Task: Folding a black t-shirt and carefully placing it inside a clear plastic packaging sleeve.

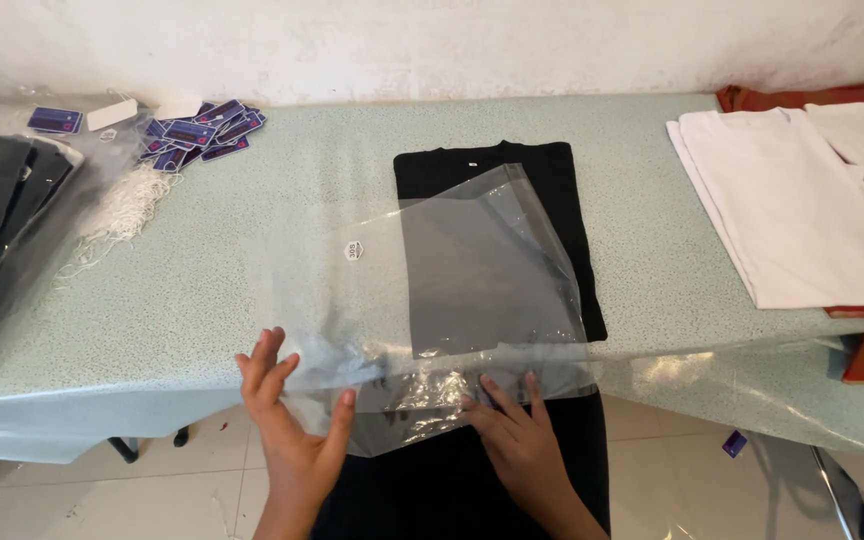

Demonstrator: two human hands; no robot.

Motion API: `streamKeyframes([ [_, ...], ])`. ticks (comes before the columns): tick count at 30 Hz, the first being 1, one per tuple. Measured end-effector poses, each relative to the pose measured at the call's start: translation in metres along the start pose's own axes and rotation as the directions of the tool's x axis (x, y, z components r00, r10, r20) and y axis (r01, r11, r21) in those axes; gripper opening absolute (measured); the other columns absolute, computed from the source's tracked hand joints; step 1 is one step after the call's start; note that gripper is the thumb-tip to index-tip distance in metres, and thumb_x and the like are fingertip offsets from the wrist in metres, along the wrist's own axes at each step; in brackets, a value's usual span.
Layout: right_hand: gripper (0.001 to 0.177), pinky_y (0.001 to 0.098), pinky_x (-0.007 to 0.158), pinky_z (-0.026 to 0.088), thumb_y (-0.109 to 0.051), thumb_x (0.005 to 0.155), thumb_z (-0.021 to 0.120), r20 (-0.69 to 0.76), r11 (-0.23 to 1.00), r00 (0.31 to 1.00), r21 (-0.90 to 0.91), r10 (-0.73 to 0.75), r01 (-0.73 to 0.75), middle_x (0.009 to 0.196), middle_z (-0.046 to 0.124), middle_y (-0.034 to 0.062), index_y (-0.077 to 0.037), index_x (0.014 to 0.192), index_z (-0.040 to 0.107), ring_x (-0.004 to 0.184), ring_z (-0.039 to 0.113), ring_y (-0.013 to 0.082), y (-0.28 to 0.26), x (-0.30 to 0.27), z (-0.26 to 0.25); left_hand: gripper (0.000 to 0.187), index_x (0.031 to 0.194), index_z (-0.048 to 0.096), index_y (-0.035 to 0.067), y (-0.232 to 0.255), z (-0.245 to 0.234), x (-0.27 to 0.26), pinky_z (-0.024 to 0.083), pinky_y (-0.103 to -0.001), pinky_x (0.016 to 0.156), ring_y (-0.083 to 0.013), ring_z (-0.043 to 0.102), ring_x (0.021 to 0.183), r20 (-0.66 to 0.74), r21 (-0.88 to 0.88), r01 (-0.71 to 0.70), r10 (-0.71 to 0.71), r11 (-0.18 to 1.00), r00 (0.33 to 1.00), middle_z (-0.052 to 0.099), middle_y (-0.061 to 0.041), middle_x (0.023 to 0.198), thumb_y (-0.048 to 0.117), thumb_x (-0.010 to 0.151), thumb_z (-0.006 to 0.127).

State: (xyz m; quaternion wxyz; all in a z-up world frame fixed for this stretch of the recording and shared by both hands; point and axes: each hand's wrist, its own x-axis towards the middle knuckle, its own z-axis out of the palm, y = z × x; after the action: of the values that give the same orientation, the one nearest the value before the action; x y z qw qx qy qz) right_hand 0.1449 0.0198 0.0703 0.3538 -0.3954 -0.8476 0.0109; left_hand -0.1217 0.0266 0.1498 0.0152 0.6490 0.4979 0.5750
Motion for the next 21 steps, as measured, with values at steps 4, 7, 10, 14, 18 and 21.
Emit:
streamKeyframes([
  [4,0.058,0.0643,0.124,0.010,-0.023,0.089,0.068,0.119,0.983,0.992,-0.180,0.047,-0.025,0.158,0.036,0.0064,-0.019,0.142,0.045,0.151,0.026,0.0350,0.013,-0.011,-0.002,0.055,0.148,0.034,0.009,-0.003,-0.010,0.020,0.021,-0.059,0.129,-0.0371,0.048,0.145,0.055,-0.055,0.156,-0.153,0.986,0.987,0.027,-0.019,0.163,0.017,0.099,0.060],
  [7,0.084,0.0649,0.125,0.007,-0.031,0.087,0.070,0.148,0.935,0.989,-0.354,0.029,0.025,0.173,0.016,0.0071,-0.025,0.161,0.031,0.160,0.007,0.0388,0.020,-0.015,0.010,0.065,0.154,0.027,0.007,-0.017,-0.008,0.034,0.026,-0.053,0.124,-0.0338,0.027,0.152,0.198,-0.027,0.420,-0.407,0.907,0.892,0.016,-0.017,0.168,0.034,0.100,0.050],
  [10,0.060,0.0656,0.127,0.010,-0.023,0.093,0.069,0.007,0.951,1.000,-0.309,0.008,-0.005,0.162,0.038,0.0025,-0.025,0.149,0.050,0.156,0.026,0.0349,0.029,-0.017,0.008,0.076,0.160,0.018,0.009,-0.047,-0.004,0.036,0.002,-0.050,0.124,-0.0270,0.014,0.158,0.350,0.152,0.571,-0.584,0.807,0.733,0.012,-0.011,0.172,0.049,0.099,0.039],
  [14,0.031,0.0594,0.131,0.020,-0.010,0.092,0.066,-0.179,0.944,0.964,-0.233,0.196,-0.235,0.136,0.068,0.0029,-0.015,0.123,0.066,0.142,0.053,0.0314,0.045,-0.028,-0.014,0.083,0.164,0.017,0.018,-0.063,-0.009,0.035,-0.011,-0.052,0.124,-0.0348,-0.015,0.159,0.398,0.299,0.666,-0.724,0.683,0.564,0.018,0.001,0.172,0.062,0.095,0.030],
  [18,0.064,0.0705,0.128,0.011,-0.019,0.091,0.063,-0.150,0.915,0.979,-0.358,0.139,-0.185,0.167,0.036,0.0084,-0.016,0.153,0.046,0.160,0.026,0.0377,0.044,-0.026,-0.016,0.081,0.164,0.020,0.018,-0.063,-0.007,0.027,-0.008,-0.057,0.123,-0.0393,-0.020,0.157,0.389,0.265,0.664,-0.708,0.699,0.589,0.021,0.001,0.172,0.060,0.096,0.033],
  [21,0.095,0.0710,0.123,0.001,-0.047,0.088,0.065,0.060,0.907,0.998,-0.420,0.032,-0.004,0.175,0.004,0.0064,-0.025,0.166,0.016,0.161,0.001,0.0376,0.028,-0.019,0.000,0.081,0.163,0.021,0.016,-0.045,0.000,0.027,-0.011,-0.058,0.122,-0.0379,-0.026,0.156,0.437,0.245,0.658,-0.687,0.712,0.581,0.025,-0.002,0.170,0.058,0.096,0.036],
])
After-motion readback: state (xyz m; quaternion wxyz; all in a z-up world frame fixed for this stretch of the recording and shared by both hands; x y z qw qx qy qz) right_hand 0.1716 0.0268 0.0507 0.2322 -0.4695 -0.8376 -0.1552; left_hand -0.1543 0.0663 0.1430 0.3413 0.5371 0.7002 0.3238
